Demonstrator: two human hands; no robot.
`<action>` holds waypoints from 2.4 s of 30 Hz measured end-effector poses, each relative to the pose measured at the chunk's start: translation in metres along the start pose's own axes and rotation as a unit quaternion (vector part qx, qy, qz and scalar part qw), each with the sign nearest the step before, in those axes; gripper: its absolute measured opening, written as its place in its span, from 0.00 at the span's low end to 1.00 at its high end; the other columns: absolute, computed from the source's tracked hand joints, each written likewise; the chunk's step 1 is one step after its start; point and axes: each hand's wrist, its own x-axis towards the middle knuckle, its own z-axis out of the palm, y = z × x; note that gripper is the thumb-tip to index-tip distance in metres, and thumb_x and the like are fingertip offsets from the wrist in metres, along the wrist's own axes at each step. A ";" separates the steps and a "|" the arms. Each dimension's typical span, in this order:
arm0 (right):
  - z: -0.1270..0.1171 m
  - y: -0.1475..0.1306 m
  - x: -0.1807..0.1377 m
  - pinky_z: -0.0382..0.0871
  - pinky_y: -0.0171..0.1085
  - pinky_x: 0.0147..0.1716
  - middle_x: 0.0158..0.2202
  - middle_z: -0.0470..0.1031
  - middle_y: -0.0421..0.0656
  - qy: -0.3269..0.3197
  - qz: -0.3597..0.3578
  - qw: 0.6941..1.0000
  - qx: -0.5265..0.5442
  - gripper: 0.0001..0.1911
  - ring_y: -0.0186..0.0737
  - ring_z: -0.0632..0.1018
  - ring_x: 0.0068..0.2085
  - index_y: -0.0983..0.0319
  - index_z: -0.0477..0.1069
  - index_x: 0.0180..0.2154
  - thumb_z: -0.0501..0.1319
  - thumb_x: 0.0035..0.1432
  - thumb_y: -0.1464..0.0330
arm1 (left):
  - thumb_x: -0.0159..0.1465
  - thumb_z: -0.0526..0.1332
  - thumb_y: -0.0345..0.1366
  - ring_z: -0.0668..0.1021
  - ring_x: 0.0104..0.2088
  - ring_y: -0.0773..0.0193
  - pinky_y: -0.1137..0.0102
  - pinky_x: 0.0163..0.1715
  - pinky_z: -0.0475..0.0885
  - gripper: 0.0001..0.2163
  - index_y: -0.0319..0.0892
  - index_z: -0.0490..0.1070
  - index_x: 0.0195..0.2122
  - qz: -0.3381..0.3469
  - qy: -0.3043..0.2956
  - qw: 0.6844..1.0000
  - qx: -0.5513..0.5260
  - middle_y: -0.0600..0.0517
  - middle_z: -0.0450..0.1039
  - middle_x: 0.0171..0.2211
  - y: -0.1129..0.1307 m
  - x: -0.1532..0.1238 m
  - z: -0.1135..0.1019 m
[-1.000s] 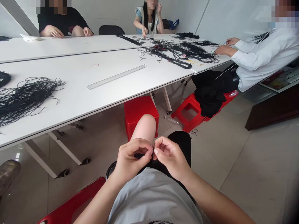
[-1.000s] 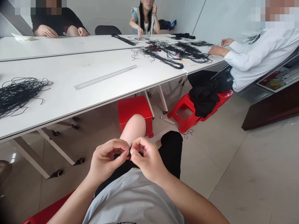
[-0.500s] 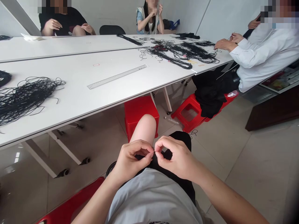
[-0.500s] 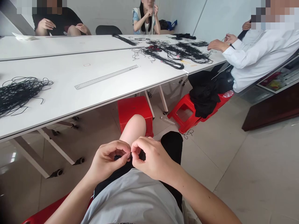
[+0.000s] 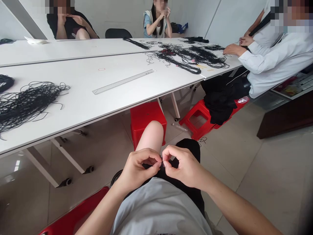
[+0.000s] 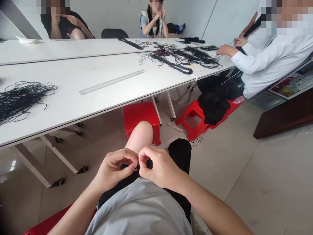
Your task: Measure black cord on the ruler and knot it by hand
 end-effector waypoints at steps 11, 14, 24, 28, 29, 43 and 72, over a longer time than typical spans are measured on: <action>0.009 0.004 -0.002 0.67 0.32 0.31 0.28 0.68 0.37 0.023 0.030 0.997 0.064 0.07 0.33 0.71 0.30 0.59 0.62 0.29 0.55 0.52 0.77 | 0.59 0.61 0.27 0.77 0.29 0.67 0.74 0.29 0.75 0.03 0.41 0.73 0.33 0.039 0.006 0.999 0.027 0.50 0.75 0.31 0.000 0.001 -0.002; 0.009 0.005 -0.002 0.66 0.32 0.32 0.28 0.68 0.37 0.018 0.035 0.996 0.075 0.06 0.33 0.71 0.31 0.60 0.61 0.30 0.55 0.52 0.77 | 0.59 0.61 0.27 0.77 0.30 0.67 0.73 0.31 0.75 0.04 0.41 0.73 0.33 0.056 -0.003 0.997 0.058 0.51 0.75 0.31 0.000 0.000 -0.004; 0.031 0.005 -0.002 0.68 0.34 0.30 0.28 0.66 0.38 0.060 0.137 0.937 0.316 0.04 0.33 0.71 0.29 0.60 0.61 0.30 0.56 0.57 0.69 | 0.57 0.61 0.23 0.77 0.28 0.69 0.75 0.28 0.74 0.06 0.41 0.73 0.32 0.096 0.052 0.993 0.047 0.52 0.74 0.30 -0.001 0.002 -0.001; 0.027 0.004 -0.002 0.69 0.35 0.32 0.28 0.68 0.39 0.055 0.121 0.936 0.326 0.04 0.34 0.72 0.30 0.61 0.62 0.31 0.55 0.59 0.68 | 0.57 0.62 0.24 0.77 0.27 0.68 0.74 0.27 0.74 0.05 0.41 0.73 0.32 0.072 0.048 0.996 -0.012 0.52 0.73 0.30 0.000 0.003 -0.001; 0.024 0.003 -0.002 0.69 0.35 0.33 0.29 0.68 0.39 0.064 0.099 0.950 0.290 0.03 0.34 0.72 0.31 0.60 0.63 0.32 0.55 0.59 0.69 | 0.58 0.62 0.25 0.77 0.27 0.68 0.74 0.27 0.74 0.05 0.41 0.73 0.32 0.056 0.043 0.997 -0.044 0.52 0.73 0.30 0.000 0.003 -0.002; 0.009 -0.010 0.004 0.63 0.37 0.37 0.27 0.71 0.36 0.143 -0.100 0.981 -0.087 0.08 0.32 0.73 0.30 0.59 0.63 0.31 0.57 0.54 0.78 | 0.58 0.64 0.27 0.74 0.25 0.70 0.73 0.27 0.72 0.02 0.40 0.74 0.32 -0.037 0.029 0.978 -0.203 0.53 0.72 0.29 0.000 0.004 -0.001; 0.024 0.005 -0.013 0.65 0.35 0.36 0.28 0.70 0.37 0.055 0.013 0.998 0.002 0.07 0.32 0.72 0.30 0.60 0.64 0.30 0.55 0.55 0.77 | 0.51 0.70 0.36 0.55 0.15 0.82 0.82 0.14 0.48 0.11 0.38 0.69 0.28 -0.278 0.124 0.877 -0.373 0.61 0.60 0.18 -0.021 -0.009 0.025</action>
